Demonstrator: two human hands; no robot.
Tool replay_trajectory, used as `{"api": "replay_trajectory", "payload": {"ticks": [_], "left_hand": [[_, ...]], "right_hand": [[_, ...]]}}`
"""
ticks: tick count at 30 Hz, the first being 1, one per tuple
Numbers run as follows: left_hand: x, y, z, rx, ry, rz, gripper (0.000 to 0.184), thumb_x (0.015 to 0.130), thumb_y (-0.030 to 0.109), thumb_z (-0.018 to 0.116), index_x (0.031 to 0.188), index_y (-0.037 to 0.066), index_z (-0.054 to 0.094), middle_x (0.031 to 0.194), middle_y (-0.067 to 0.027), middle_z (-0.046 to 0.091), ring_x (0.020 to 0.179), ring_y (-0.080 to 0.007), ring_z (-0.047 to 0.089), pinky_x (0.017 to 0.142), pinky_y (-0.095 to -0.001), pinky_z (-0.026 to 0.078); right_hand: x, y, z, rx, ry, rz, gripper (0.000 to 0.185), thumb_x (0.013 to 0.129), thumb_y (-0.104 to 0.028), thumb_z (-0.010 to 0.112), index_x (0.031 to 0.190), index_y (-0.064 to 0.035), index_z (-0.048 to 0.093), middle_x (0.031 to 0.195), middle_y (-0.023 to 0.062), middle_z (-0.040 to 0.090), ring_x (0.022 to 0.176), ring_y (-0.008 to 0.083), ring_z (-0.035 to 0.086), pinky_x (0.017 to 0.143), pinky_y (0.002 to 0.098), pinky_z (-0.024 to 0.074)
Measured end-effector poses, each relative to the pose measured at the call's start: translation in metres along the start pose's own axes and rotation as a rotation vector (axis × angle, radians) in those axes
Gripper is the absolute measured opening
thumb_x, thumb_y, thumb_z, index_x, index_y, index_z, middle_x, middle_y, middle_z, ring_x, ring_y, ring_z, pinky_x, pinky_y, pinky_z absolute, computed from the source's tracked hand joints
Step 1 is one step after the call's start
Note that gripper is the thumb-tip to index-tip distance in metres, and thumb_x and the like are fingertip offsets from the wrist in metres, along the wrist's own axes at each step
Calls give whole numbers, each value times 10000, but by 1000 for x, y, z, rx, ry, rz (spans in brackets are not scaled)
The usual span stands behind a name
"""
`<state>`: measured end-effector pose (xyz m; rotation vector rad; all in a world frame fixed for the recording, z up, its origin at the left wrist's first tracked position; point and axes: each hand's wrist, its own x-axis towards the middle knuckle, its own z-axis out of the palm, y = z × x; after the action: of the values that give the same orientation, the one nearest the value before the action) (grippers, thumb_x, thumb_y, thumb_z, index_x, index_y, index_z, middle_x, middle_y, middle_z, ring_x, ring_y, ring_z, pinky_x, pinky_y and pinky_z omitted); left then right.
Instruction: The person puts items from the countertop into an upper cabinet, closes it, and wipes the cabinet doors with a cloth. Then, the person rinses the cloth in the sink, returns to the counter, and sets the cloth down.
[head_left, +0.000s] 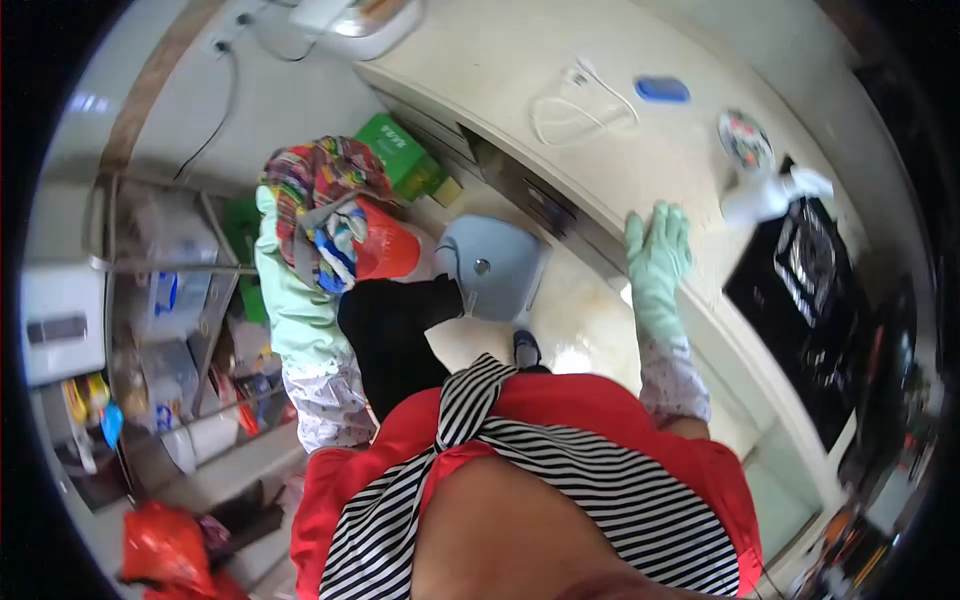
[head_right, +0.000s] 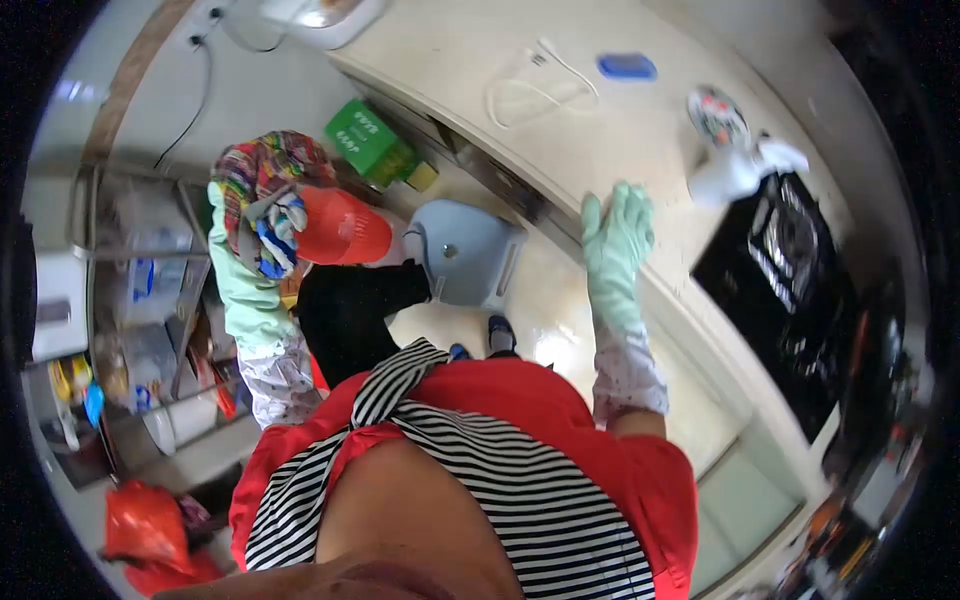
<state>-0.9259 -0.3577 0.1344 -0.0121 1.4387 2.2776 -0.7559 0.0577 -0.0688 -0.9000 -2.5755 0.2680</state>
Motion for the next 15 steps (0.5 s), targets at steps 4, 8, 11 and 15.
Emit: {"api": "replay_trajectory", "payload": {"ticks": [4,8,11,15], "left_hand": [[-42,-6,6,-372,71,22,817,942,651,538,1286,-89,507,973,-174,642,709,-258,632,619,-339,566],[-49,-23,-2,-223,90,204,533,1039,439,533,1355,11,547,1153,-107,682,895,-195,684,758,-312,581],[-58,-34,7,-160,248,214,514,1030,475,530,1291,35,582,1045,-117,692,780,-223,671,670,-346,577],[-43,-46,-4,-294,168,21,542,994,550,554,1190,47,604,903,-122,695,643,-242,658,556,-383,579]], "right_hand": [[3,-8,-10,-74,9,-51,623,981,-511,532,1400,-51,506,1471,224,481,1342,441,451,1044,552,382],[4,-16,-8,-151,58,-56,617,987,-492,531,1386,-23,505,1442,246,495,1309,439,478,1016,541,407],[3,-16,-8,-172,86,-100,613,984,-490,536,1376,-19,512,1426,248,506,1298,435,488,994,530,427],[5,-19,-9,-164,97,-80,609,986,-489,534,1367,-14,518,1412,248,514,1292,435,493,976,524,440]]}}
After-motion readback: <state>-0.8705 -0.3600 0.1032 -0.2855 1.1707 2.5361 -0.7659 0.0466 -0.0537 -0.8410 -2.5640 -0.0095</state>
